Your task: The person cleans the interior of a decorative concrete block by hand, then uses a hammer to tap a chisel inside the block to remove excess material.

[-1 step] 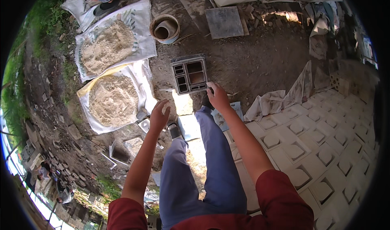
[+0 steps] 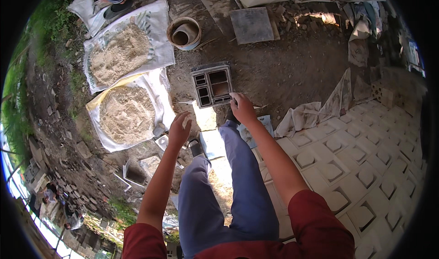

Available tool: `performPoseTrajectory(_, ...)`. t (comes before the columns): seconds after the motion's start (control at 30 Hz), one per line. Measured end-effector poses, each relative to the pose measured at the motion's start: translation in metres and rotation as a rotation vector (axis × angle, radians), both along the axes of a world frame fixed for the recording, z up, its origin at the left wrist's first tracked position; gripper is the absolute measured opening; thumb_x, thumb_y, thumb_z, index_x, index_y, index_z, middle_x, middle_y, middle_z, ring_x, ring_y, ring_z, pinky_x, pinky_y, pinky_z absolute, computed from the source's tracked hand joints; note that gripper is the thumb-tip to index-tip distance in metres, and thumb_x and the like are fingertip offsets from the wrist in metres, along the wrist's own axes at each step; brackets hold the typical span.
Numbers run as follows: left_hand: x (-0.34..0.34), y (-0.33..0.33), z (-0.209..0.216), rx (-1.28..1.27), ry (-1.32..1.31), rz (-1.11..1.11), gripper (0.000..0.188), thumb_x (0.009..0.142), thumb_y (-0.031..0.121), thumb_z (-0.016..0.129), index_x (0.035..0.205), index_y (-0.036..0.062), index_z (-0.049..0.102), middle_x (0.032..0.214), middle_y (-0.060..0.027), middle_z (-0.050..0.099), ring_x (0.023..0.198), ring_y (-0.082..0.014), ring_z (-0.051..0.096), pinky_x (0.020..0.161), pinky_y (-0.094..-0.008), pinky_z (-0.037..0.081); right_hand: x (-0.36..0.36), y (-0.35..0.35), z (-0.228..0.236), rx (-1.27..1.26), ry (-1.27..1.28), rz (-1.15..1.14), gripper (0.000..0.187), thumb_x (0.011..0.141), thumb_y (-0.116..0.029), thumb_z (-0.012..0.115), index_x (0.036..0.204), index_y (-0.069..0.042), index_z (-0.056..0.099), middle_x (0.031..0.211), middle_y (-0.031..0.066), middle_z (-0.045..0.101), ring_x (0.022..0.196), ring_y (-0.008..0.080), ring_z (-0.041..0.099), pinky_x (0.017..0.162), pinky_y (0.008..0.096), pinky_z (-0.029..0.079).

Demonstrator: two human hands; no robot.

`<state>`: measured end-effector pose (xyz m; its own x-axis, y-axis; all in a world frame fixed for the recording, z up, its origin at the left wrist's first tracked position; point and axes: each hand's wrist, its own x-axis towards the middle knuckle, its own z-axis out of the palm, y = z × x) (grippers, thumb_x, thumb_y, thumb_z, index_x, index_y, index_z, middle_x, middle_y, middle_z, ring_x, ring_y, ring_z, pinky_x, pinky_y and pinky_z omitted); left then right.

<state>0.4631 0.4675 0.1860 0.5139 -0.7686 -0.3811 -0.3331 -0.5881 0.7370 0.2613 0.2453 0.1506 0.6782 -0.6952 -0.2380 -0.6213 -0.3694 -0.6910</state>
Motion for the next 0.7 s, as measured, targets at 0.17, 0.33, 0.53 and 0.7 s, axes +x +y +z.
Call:
performPoseTrajectory(0.17,0.009,-0.057,-0.04,0.052,-0.049,-0.043,0.037,0.093,0.013,0.067,0.129,0.0055,0.064,0.13,-0.0153,0.064,0.119,-0.036,0.062,0.099,-0.0414,0.051,0.033,-0.014,-0.058,-0.026,0.103,0.172,0.031,0.095,-0.012,0.058,0.125,-0.006,0.064,0.118,0.0186,0.065,0.111,0.0361,0.062,0.094,0.0464,0.051)
performPoseTrajectory(0.33,-0.01,-0.101,-0.09,-0.093,-0.059,0.087,0.034,0.095,0.012,0.063,0.128,0.0036,0.064,0.129,-0.0166,0.065,0.121,-0.0372,0.061,0.103,-0.0414,0.049,0.052,-0.036,-0.11,-0.181,0.05,0.282,0.031,0.092,-0.009,0.058,0.122,-0.002,0.063,0.119,0.0171,0.064,0.113,0.0348,0.061,0.094,0.0449,0.051)
performPoseTrajectory(0.53,-0.028,-0.103,-0.119,-0.114,-0.04,0.189,0.032,0.095,0.002,0.055,0.125,0.0028,0.065,0.128,-0.0184,0.066,0.12,-0.0387,0.061,0.102,-0.0429,0.049,0.073,-0.038,-0.136,-0.215,0.131,0.426,0.021,0.093,-0.015,0.06,0.109,-0.001,0.064,0.107,0.0156,0.063,0.103,0.0349,0.062,0.09,0.0454,0.052)
performPoseTrajectory(0.7,-0.017,-0.087,-0.13,-0.123,-0.049,0.24,0.034,0.093,-0.003,0.051,0.124,0.0016,0.064,0.121,-0.0197,0.066,0.112,-0.0406,0.062,0.098,-0.0444,0.05,0.09,-0.034,-0.139,-0.151,0.251,0.466,0.028,0.098,-0.03,0.06,0.1,-0.002,0.064,0.1,0.0151,0.063,0.098,0.0352,0.062,0.087,0.0468,0.053)
